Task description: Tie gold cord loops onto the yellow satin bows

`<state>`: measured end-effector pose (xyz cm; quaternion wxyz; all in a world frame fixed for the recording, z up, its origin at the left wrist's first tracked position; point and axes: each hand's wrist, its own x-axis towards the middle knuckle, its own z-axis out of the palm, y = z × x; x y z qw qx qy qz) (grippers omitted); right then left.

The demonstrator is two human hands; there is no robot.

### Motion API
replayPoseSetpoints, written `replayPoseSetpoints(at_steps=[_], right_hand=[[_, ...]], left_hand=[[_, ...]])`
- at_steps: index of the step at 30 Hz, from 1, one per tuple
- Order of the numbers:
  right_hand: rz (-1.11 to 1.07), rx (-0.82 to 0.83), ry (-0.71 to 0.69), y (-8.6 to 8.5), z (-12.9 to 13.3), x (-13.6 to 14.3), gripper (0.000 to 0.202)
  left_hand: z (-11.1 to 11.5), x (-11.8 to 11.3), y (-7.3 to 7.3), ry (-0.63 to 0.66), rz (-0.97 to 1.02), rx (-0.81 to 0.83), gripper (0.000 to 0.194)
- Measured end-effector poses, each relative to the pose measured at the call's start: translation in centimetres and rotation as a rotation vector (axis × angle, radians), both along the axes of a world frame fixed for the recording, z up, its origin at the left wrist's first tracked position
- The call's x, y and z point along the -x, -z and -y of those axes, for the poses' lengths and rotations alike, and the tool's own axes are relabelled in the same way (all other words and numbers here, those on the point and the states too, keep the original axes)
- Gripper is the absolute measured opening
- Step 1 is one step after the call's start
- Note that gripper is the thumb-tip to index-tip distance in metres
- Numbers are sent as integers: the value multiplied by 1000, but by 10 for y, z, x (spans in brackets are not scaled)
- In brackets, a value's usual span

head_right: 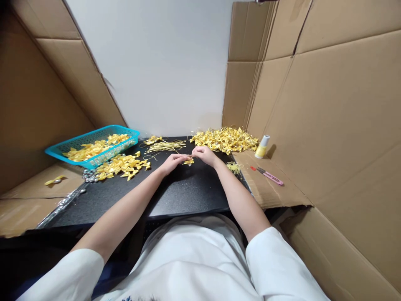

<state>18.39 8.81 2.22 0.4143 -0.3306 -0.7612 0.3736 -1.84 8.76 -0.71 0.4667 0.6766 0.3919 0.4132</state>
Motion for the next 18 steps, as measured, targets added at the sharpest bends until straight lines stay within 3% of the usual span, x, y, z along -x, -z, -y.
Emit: replayPoseSetpoints(at_steps=[7, 12, 18], right_hand=[[-160, 82, 66, -1, -3, -3, 35], [-177, 187, 90, 8, -8, -5, 45], [-153, 154, 176, 18, -13, -3, 34]], left_hand=[[8, 2, -3, -151, -177, -192, 24], [6, 4, -1, -223, -245, -327, 22], [1, 7, 2, -241, -324, -449, 21]])
